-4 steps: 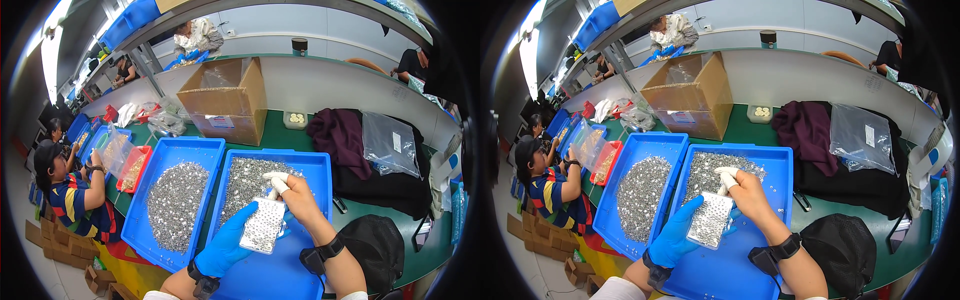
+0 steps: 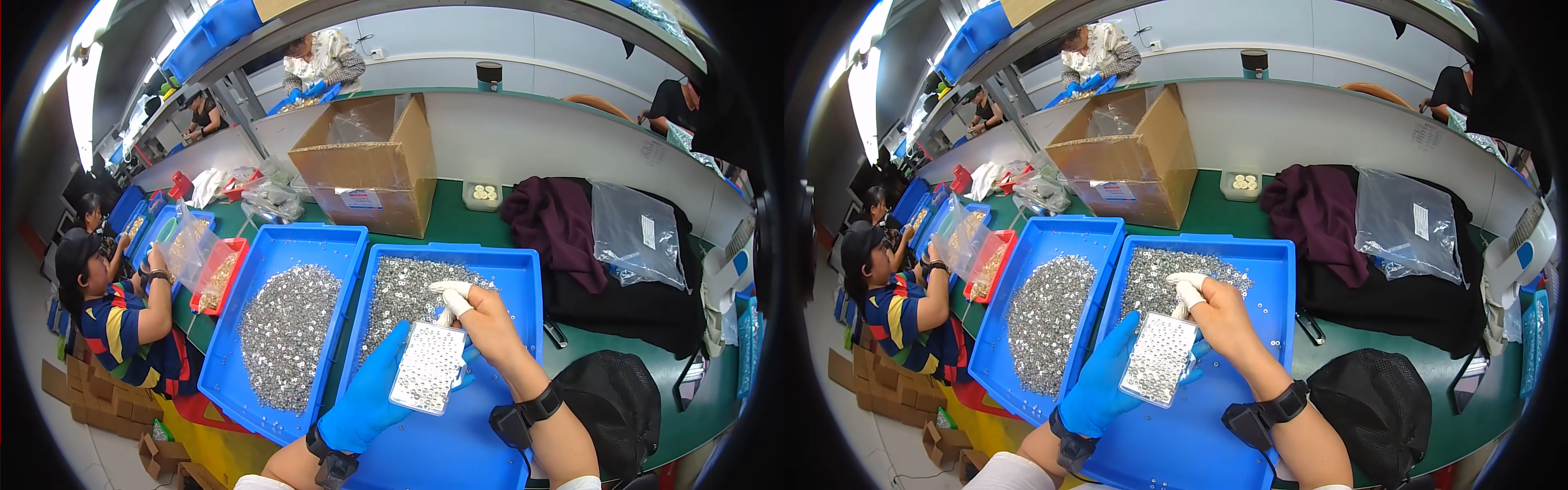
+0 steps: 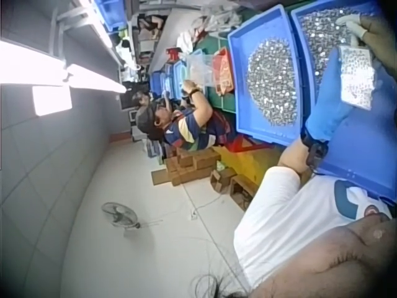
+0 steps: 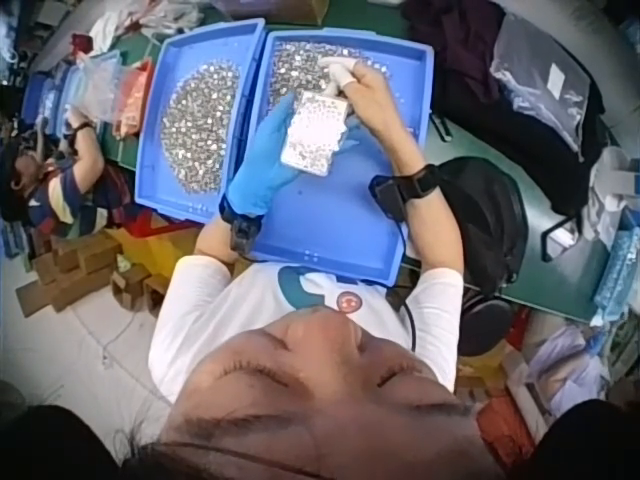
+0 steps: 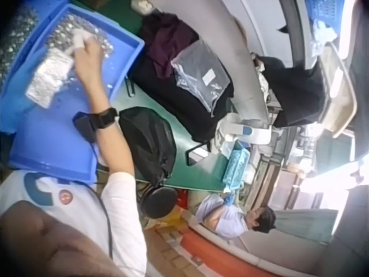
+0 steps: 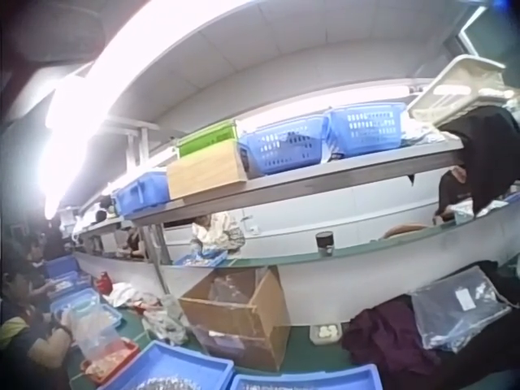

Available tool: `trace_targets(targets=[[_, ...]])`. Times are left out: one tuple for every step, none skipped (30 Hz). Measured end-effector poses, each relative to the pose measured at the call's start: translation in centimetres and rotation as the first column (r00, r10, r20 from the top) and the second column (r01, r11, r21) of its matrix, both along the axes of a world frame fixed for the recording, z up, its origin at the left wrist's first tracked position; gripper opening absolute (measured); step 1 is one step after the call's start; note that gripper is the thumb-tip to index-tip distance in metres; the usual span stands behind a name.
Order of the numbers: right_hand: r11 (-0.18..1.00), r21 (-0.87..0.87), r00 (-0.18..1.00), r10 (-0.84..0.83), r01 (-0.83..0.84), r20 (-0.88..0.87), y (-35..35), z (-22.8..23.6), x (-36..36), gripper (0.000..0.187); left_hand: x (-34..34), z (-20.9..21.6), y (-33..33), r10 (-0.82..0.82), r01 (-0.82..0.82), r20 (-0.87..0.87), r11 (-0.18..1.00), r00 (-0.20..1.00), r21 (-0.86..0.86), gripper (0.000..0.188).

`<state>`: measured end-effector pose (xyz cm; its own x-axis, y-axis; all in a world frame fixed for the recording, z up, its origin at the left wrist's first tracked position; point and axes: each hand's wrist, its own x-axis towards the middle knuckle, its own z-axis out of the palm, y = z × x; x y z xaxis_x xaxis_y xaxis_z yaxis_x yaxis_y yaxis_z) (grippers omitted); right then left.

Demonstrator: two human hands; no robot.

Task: The person picks up a small white tray and places small metal rings into its holes by hand. They then shake the tray, tip it to pour the rings back into a blue bin, and use the tray to scoop more rings from the bin.

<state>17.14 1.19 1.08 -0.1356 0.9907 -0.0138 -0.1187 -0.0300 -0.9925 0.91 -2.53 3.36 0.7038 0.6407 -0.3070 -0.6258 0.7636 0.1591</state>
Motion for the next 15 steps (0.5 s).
trace_targets(targets=[[1.0,-0.001,1.0,0.0,0.0,0.003,0.0,0.0,-0.01,0.024,-0.02,0.02,0.04,-0.008,0.011,0.06,0.999,0.998,-0.043,0.051],[1.0,-0.002,1.0,-0.001,0.001,0.003,-0.01,-0.02,-0.01,0.024,-0.06,-0.01,0.04,-0.008,0.011,0.06,0.999,0.998,-0.044,0.051],[1.0,0.0,1.0,-0.001,0.001,-0.002,0.0,-0.03,-0.02,0.024,-0.12,-0.03,0.06,-0.007,0.012,0.075,0.998,0.997,-0.069,0.052],[1.0,0.001,1.0,-0.001,0.001,-0.007,0.01,-0.05,-0.04,0.024,-0.18,-0.06,0.08,-0.005,0.014,0.091,0.995,0.996,-0.094,0.052],[1.0,0.002,1.0,-0.001,0.001,-0.011,0.01,-0.06,-0.04,0.024,-0.2,-0.08,0.08,-0.003,0.016,0.107,0.993,0.994,-0.12,0.053],[1.0,0.002,1.0,-0.001,0.001,-0.011,0.01,-0.05,-0.03,0.024,-0.18,-0.09,0.08,-0.003,0.016,0.107,0.993,0.994,-0.12,0.053],[1.0,-0.001,1.0,0.003,-0.003,-0.012,0.02,-0.03,-0.01,0.024,-0.15,-0.11,0.09,-0.003,0.019,0.12,0.992,0.993,-0.128,0.052],[1.0,-0.003,1.0,0.008,-0.008,-0.013,0.03,-0.02,-0.01,0.024,-0.12,-0.11,0.11,-0.004,0.022,0.133,0.991,0.991,-0.135,0.052],[1.0,-0.005,1.0,0.012,-0.012,-0.014,0.04,-0.02,-0.01,0.024,-0.1,-0.12,0.12,-0.004,0.025,0.145,0.989,0.989,-0.143,0.051],[1.0,-0.006,1.0,0.012,-0.012,-0.014,0.05,-0.04,-0.01,0.024,-0.11,-0.1,0.11,-0.004,0.025,0.145,0.989,0.989,-0.144,0.051],[1.0,-0.011,1.0,0.011,-0.011,-0.016,0.07,-0.09,-0.02,0.024,-0.13,-0.06,0.08,0.001,0.02,0.134,0.988,0.991,-0.151,0.051],[1.0,-0.017,1.0,0.011,-0.011,-0.019,0.09,-0.15,-0.03,0.025,-0.14,-0.01,0.04,0.006,0.014,0.123,0.987,0.992,-0.159,0.051],[1.0,-0.023,1.0,0.011,-0.011,-0.021,0.1,-0.17,-0.04,0.025,-0.14,0.03,0.02,0.011,0.008,0.111,0.986,0.994,-0.166,0.051],[1.0,-0.023,1.0,0.011,-0.011,-0.021,0.1,-0.15,-0.03,0.025,-0.13,0.05,0.01,0.011,0.008,0.111,0.986,0.994,-0.166,0.051],[1.0,-0.022,1.0,0.013,-0.013,-0.018,0.09,-0.11,-0.02,0.025,-0.11,0.06,0.01,0.009,0.009,0.113,0.988,0.994,-0.156,0.051]])
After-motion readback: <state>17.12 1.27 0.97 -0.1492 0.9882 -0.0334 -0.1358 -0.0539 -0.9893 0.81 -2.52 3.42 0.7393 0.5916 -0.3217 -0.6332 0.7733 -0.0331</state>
